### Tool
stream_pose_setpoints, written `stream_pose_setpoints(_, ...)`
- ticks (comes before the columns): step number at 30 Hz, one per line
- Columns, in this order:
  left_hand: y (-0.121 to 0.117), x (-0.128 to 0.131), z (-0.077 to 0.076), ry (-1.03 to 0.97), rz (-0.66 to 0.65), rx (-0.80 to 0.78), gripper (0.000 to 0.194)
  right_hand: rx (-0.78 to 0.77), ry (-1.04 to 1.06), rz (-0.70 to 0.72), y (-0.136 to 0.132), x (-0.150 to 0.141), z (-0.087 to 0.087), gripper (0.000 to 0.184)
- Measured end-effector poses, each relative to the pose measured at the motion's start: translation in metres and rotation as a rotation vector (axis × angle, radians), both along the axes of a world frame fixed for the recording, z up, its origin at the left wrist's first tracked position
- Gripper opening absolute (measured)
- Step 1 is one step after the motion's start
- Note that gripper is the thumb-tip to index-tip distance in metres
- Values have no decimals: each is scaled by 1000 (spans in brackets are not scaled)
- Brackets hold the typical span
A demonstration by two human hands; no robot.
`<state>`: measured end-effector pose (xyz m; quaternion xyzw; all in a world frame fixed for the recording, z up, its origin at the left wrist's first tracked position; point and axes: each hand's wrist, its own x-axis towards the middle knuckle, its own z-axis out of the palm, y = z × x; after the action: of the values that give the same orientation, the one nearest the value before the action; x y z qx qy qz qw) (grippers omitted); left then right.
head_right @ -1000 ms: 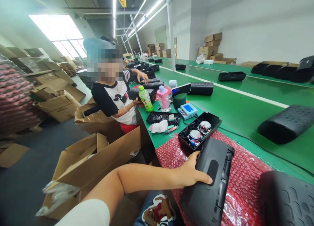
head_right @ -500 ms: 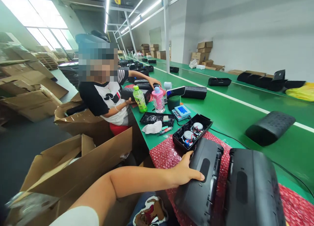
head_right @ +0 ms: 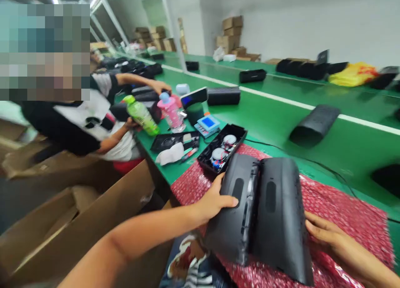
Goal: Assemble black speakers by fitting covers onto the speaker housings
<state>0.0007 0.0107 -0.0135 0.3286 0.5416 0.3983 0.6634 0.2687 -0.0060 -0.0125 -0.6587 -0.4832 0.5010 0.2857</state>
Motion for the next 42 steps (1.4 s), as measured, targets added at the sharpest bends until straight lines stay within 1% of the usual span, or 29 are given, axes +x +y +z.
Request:
stream_pose_setpoints(2,1,0,3,-35,6,-18,109,-115,132,-35,6,11,-5,39)
stream_pose_setpoints(3,1,-1,4,-45,6,-13,108,-120,178,-48,10,17,-6,38)
stream_pose_setpoints(4,2,-1,4,-56,4,-9,107,-79,195,-66,15,22,-6,41)
stream_pose_setpoints(6,3,-1,5,-74,4,-5,104,26,219,-93,22,29,-5,57)
stream_pose_setpoints(7,3,-1,5,-82,5,-12,102,46,238,-75,25,32,-2,66)
stream_pose_setpoints(9,4,-1,6,-86,0,-40,99,-9,277,10,29,32,6,81)
stream_pose_setpoints(12,4,0,7,-61,-5,-50,97,-174,303,72,29,20,25,96)
stream_pose_setpoints(14,5,-1,6,-36,-4,-39,96,-219,298,65,29,4,36,101)
stream_pose_setpoints(16,5,-1,6,-24,-2,-26,95,-208,273,45,29,-15,42,114)
stream_pose_setpoints(18,5,-1,5,-24,2,-13,94,-171,218,-13,30,-29,41,129)
stream_pose_setpoints(20,4,-2,5,-27,8,-4,93,-151,201,-79,30,-35,37,133)
stream_pose_setpoints(24,4,-1,5,-40,10,-10,93,-189,356,-137,23,-29,27,121)
stream_pose_setpoints(28,4,-1,6,-59,11,-4,91,-226,535,-187,5,-25,19,107)
stream_pose_setpoints(30,4,-1,7,-60,14,-3,91,-242,577,-201,-2,-26,16,105)
stream_pose_setpoints(32,3,-2,6,-61,13,-8,92,-246,564,-183,-5,-25,14,105)
stream_pose_setpoints(33,2,-2,6,-63,13,-12,92,-236,536,-152,-4,-24,14,104)
stream_pose_setpoints(35,1,-1,7,-62,15,-8,92,-201,413,-54,0,-17,15,99)
stream_pose_setpoints(37,2,0,8,-54,15,-3,93,-163,284,59,8,-10,18,90)
stream_pose_setpoints(38,2,0,9,-49,15,-1,94,-159,253,102,12,-7,20,84)
stream_pose_setpoints(40,3,1,11,-43,12,-1,94,-197,247,108,22,-5,24,68)
stream_pose_setpoints(42,4,2,13,-40,14,-4,94,-274,258,49,32,-9,28,53)
